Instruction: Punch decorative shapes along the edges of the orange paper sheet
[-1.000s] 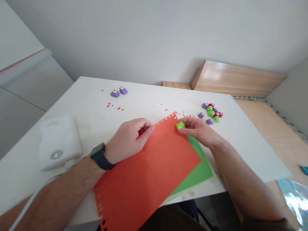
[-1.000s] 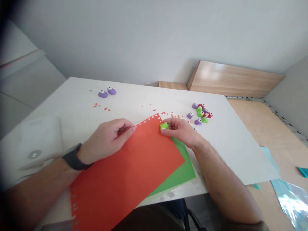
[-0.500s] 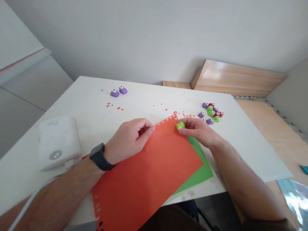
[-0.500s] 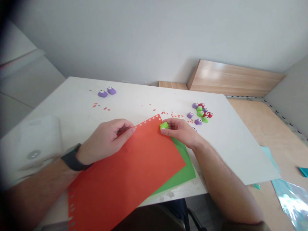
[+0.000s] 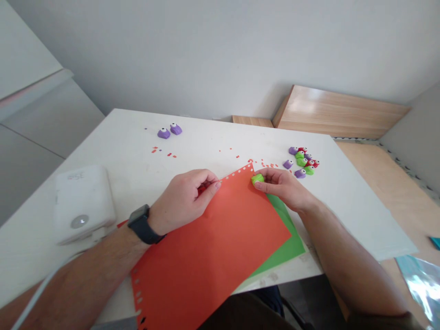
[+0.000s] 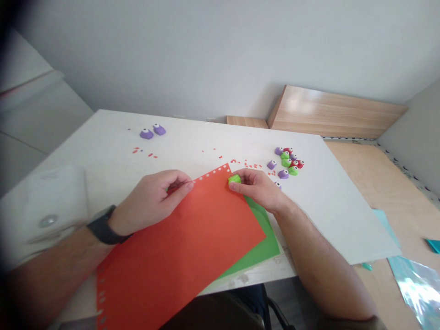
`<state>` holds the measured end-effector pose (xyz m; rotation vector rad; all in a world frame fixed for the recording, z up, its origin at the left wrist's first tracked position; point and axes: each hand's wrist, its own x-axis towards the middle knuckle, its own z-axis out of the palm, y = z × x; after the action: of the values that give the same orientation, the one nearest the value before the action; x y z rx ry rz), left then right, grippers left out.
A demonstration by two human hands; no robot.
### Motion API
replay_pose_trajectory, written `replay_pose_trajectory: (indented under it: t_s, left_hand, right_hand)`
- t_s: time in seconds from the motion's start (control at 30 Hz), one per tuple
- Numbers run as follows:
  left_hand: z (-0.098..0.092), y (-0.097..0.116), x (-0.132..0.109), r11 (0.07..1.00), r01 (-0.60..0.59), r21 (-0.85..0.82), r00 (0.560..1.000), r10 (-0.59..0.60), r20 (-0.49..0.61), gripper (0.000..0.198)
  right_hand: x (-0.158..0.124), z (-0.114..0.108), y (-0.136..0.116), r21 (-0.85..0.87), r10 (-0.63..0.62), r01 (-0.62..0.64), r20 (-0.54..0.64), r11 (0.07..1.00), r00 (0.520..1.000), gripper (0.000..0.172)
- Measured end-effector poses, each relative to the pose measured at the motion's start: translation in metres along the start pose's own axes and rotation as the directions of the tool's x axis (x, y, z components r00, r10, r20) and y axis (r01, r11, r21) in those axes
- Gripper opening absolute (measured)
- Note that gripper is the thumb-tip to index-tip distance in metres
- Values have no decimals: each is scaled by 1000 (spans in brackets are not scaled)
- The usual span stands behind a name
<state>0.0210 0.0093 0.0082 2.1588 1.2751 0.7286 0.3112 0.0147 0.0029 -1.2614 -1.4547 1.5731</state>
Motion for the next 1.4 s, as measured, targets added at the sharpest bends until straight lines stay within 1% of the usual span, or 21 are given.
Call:
replay_pose_trajectory:
  t_s: [0.13, 0.3, 0.63, 1.1, 1.4]
  left_hand:
    - [0, 0, 0, 1000, 0, 4, 1000, 0, -2, 23]
    - [0, -1, 0, 1000, 2, 7, 1000, -2, 11, 23]
    - [1, -2, 0, 1000, 5, 10, 1000, -5, 9, 23]
    - [1, -2, 0, 1000, 7, 5, 1000, -7, 9, 20]
    - [3, -5, 1, 1000, -5, 8, 1000, 5, 17, 23]
  right_hand:
    - [0, 2, 0, -10, -13, 13, -18, 1000, 1000, 31]
    - [-1, 4, -1, -16, -14, 14, -11, 1000, 1000, 30]
    - [1, 8, 3, -98, -41, 39, -24, 994, 999, 32]
    - [6, 9, 8, -90, -54, 48, -60, 995, 997, 31]
    - [8, 10, 11, -159, -46, 34, -74, 987, 996, 30]
